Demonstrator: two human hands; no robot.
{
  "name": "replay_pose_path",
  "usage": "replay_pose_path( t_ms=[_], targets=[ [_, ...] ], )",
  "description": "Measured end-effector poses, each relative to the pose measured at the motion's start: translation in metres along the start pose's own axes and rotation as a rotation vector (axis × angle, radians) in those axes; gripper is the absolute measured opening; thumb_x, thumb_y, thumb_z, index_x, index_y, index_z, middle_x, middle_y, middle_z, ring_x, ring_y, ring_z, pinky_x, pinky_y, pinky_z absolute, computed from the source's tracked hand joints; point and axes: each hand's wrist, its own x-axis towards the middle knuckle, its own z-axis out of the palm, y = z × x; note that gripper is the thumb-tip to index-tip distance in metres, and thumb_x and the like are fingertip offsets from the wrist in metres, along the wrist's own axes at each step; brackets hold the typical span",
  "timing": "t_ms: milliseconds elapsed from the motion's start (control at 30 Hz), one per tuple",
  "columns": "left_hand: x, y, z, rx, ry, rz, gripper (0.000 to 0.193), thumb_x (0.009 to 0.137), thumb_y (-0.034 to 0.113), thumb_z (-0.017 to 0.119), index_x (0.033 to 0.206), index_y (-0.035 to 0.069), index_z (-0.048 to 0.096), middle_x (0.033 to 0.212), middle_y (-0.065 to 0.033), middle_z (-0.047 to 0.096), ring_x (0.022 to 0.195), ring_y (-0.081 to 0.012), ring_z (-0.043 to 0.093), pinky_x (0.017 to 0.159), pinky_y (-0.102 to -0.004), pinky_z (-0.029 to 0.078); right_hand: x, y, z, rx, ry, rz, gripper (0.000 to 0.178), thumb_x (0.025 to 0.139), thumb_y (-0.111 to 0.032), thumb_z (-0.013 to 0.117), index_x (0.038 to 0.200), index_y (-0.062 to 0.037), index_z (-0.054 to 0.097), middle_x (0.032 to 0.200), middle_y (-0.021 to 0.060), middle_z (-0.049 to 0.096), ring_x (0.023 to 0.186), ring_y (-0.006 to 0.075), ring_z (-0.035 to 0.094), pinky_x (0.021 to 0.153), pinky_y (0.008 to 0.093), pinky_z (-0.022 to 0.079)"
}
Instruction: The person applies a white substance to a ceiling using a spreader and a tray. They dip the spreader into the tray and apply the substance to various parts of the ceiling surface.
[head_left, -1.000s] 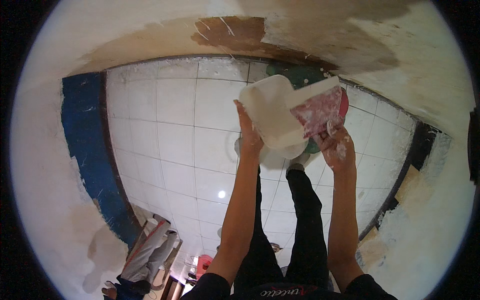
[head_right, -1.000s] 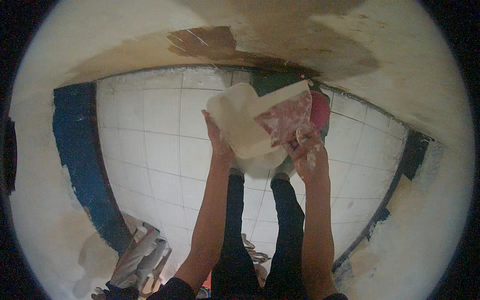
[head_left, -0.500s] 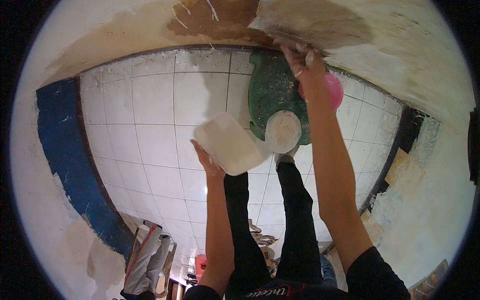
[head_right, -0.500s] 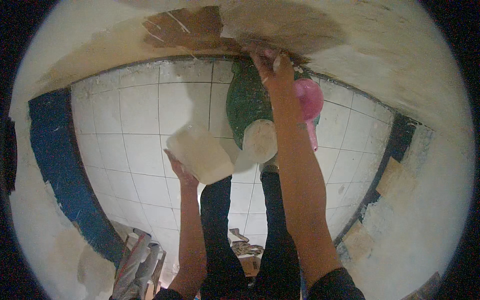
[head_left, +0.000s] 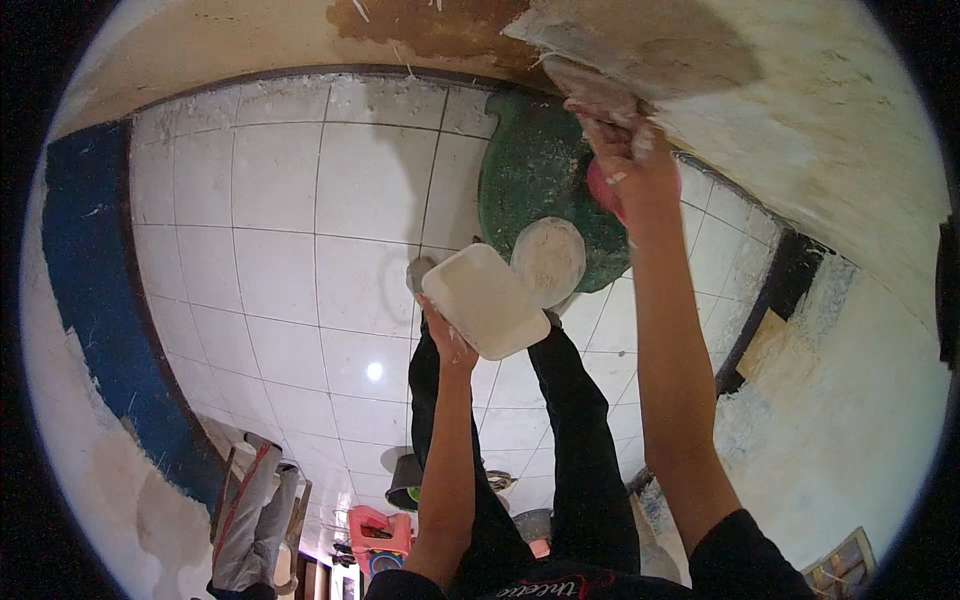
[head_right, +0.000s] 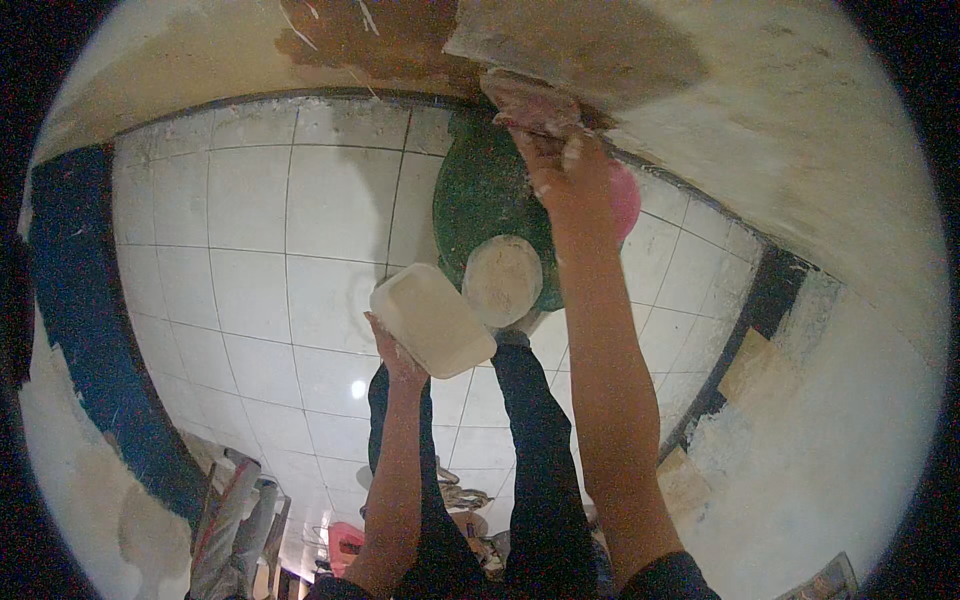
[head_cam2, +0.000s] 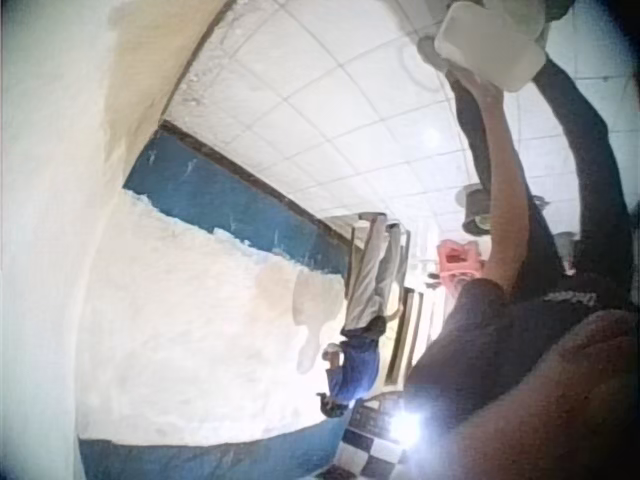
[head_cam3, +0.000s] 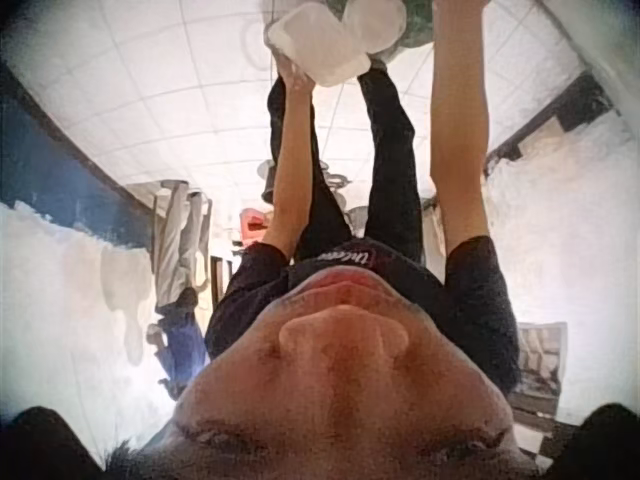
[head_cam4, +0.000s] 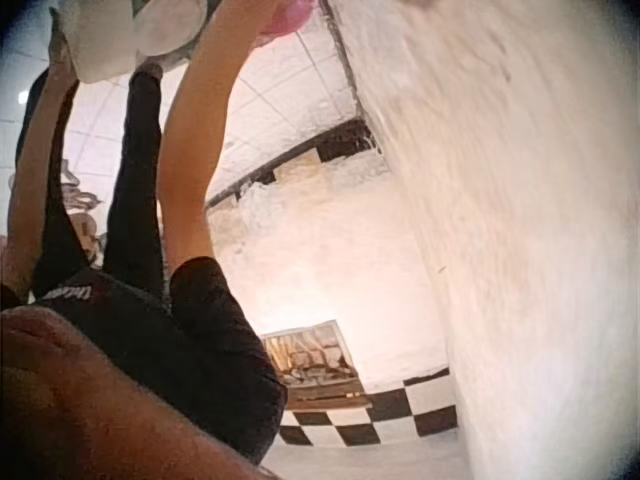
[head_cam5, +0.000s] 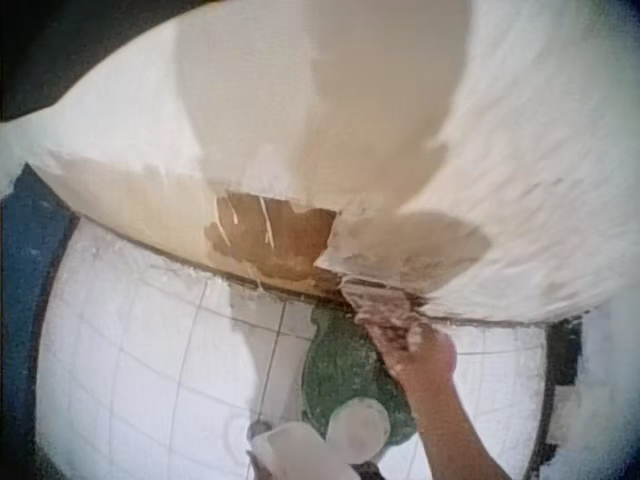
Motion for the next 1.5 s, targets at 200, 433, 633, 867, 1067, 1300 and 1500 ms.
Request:
replay_pose_path(
  t_ms=[200, 433, 633, 867, 1067, 1300, 1500],
  targets=[
    [0.002, -0.008, 0.015, 0.068, -0.090, 0.140, 0.066, 0.097, 0.060, 0.022, 0.143, 0.014, 0.031, 0.142, -0.0098, 0.040, 0.129, -0.0289, 0.043, 0.107, -0.0505, 0.038, 0.127, 0.039, -0.044, 0.114, -0.023, 0.055, 0.037, 0.097, -0.001, 0.027, 0.128, 0.0167, 0.034, 0.128, 0.0358, 0.044, 0.119, 0.0447, 0.049, 0.101, 0.0457, 0.048],
    [0.004, -0.016, -0.002, -0.058, 0.027, 0.013, 0.067, 0.096, 0.062, 0.026, 0.141, 0.014, 0.035, 0.141, -0.0096, 0.043, 0.127, -0.0289, 0.045, 0.106, -0.0493, 0.039, 0.108, 0.022, 0.003, 0.247, -0.055, 0.064, 0.043, 0.096, -0.001, 0.024, 0.136, 0.0142, 0.022, 0.139, 0.0353, 0.031, 0.127, 0.0503, 0.037, 0.105, 0.0594, 0.039],
    [0.003, -0.027, 0.020, -0.098, -0.049, -0.073, 0.068, 0.095, 0.062, 0.030, 0.139, 0.011, 0.040, 0.137, -0.0085, 0.047, 0.125, -0.0261, 0.046, 0.105, -0.0433, 0.039, 0.059, -0.061, 0.008, 0.279, -0.303, 0.118, 0.046, 0.095, -0.001, 0.026, 0.138, 0.0141, 0.021, 0.140, 0.0353, 0.030, 0.130, 0.0464, 0.036, 0.109, 0.0528, 0.038],
    [0.002, -0.032, 0.022, 0.014, -0.071, -0.028, 0.070, 0.095, 0.064, 0.028, 0.140, 0.011, 0.039, 0.137, -0.0087, 0.047, 0.125, -0.0258, 0.047, 0.105, -0.0434, 0.040, -0.041, -0.089, 0.037, -0.038, -0.135, -0.093, 0.045, 0.095, -0.003, 0.028, 0.136, 0.0169, 0.024, 0.140, 0.0343, 0.033, 0.130, 0.0424, 0.038, 0.110, 0.0471, 0.038],
    [0.007, -0.040, 0.018, -0.046, -0.024, -0.044, 0.070, 0.095, 0.063, 0.028, 0.140, 0.011, 0.038, 0.139, -0.0092, 0.046, 0.126, -0.0262, 0.046, 0.105, -0.0432, 0.039, 0.011, -0.031, -0.052, -0.142, -0.170, -0.058, 0.043, 0.097, -0.004, 0.029, 0.131, 0.0220, 0.027, 0.136, 0.0358, 0.037, 0.128, 0.0429, 0.041, 0.107, 0.0468, 0.041],
    [-0.001, -0.043, 0.026, 0.061, -0.026, 0.001, 0.068, 0.095, 0.062, 0.030, 0.139, 0.011, 0.038, 0.137, -0.0085, 0.047, 0.126, -0.0257, 0.045, 0.106, -0.0425, 0.038, 0.098, -0.056, -0.044, 0.107, -0.071, 0.016, 0.043, 0.097, -0.004, 0.028, 0.132, 0.0207, 0.026, 0.137, 0.0367, 0.034, 0.126, 0.0491, 0.039, 0.108, 0.0543, 0.038],
    [0.005, -0.056, 0.019, 0.028, -0.039, -0.036, 0.066, 0.096, 0.062, 0.031, 0.138, 0.011, 0.040, 0.133, -0.0071, 0.049, 0.123, -0.0241, 0.047, 0.104, -0.0424, 0.040, 0.054, -0.144, -0.051, -1.241, -0.657, -0.404, 0.046, 0.095, -0.004, 0.031, 0.135, 0.0175, 0.025, 0.140, 0.0342, 0.034, 0.129, 0.0443, 0.038, 0.111, 0.0511, 0.035]
  ],
)
